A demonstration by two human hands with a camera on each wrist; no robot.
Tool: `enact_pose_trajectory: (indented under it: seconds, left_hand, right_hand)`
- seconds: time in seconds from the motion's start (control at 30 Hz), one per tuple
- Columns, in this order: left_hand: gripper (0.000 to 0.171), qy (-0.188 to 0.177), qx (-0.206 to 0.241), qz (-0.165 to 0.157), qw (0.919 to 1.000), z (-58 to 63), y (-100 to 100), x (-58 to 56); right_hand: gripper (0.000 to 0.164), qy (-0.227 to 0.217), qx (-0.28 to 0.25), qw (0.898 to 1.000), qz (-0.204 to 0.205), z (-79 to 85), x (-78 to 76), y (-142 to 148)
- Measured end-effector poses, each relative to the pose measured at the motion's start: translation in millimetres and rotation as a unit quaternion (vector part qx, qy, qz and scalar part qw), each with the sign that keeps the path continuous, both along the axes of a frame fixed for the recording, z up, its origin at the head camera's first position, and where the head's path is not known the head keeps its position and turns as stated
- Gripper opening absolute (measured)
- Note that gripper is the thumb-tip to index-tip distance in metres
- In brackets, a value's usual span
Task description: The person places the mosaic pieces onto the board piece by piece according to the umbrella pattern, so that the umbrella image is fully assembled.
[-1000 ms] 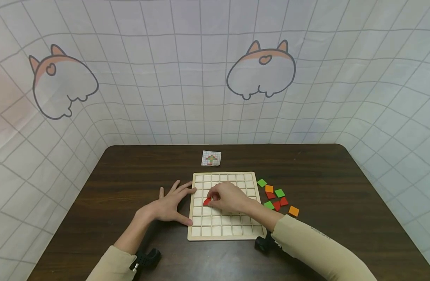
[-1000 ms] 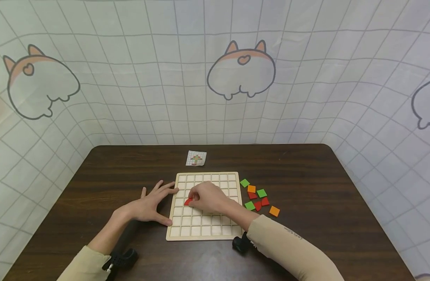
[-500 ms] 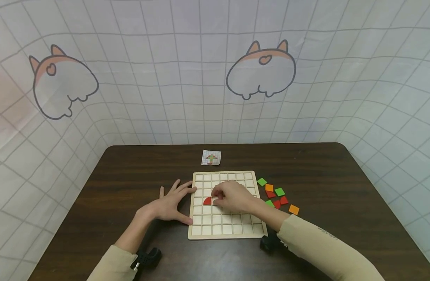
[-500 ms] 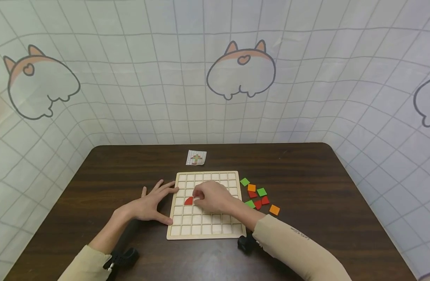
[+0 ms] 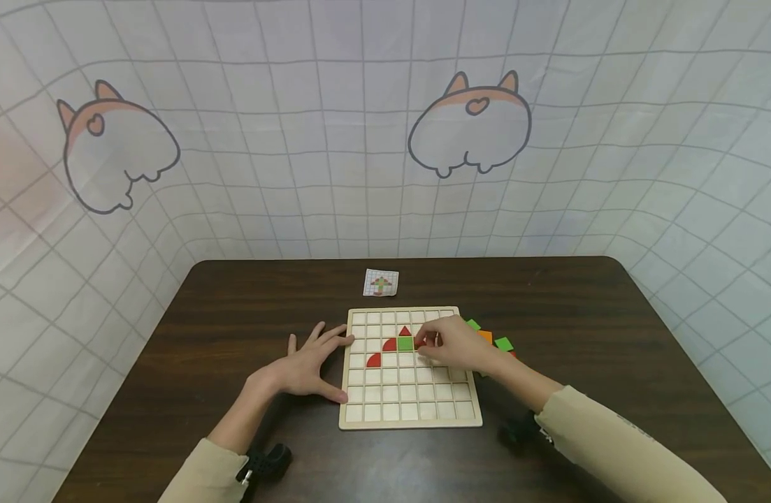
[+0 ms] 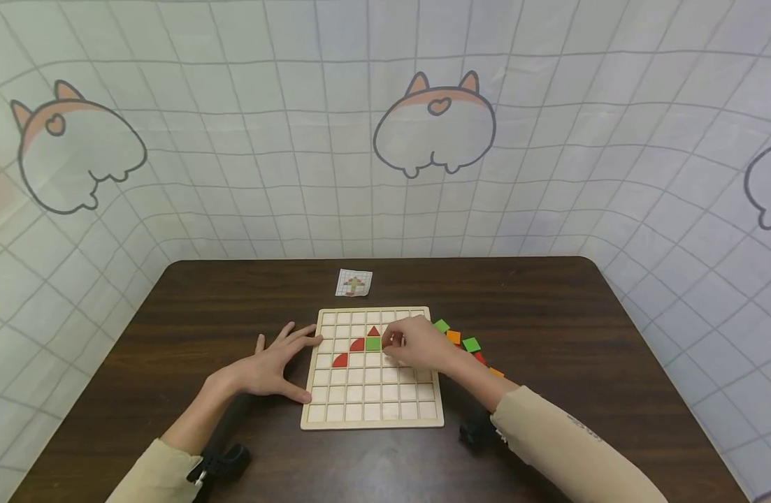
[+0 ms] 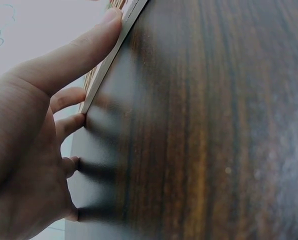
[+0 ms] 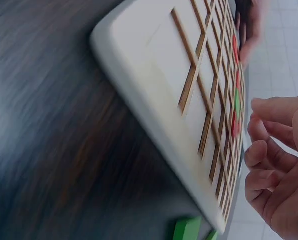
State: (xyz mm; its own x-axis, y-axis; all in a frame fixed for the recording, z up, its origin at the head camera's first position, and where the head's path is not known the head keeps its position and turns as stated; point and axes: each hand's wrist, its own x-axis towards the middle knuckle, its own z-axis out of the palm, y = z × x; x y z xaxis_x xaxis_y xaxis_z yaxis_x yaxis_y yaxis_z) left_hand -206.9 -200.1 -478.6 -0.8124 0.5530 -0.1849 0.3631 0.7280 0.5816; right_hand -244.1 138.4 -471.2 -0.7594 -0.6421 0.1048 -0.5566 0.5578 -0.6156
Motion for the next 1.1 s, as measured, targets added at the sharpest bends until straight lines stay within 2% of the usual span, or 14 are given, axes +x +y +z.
enact_pose_trajectory:
  seconds: [0.3,0.93,1.1]
  left_hand:
    - [0.104,-0.007,-0.007,-0.001,0.9999,-4.7,0.6,-1.3]
    - [0.101,-0.005,-0.003,0.001,1.0000,-3.3,-1.2,-0.3]
    - [0.101,-0.007,-0.001,0.002,1.0000,-3.2,-1.1,-0.4]
  right_hand:
    - [0.009,-0.017,-0.013,0.999,-0.036,2.7,-1.8,35.3]
    - [0.016,-0.045,-0.024,0.993,-0.110,-2.2,-29.5,89.2]
    - [0.017,-0.053,-0.006,0.992,-0.117,-4.9,-37.4,96.4]
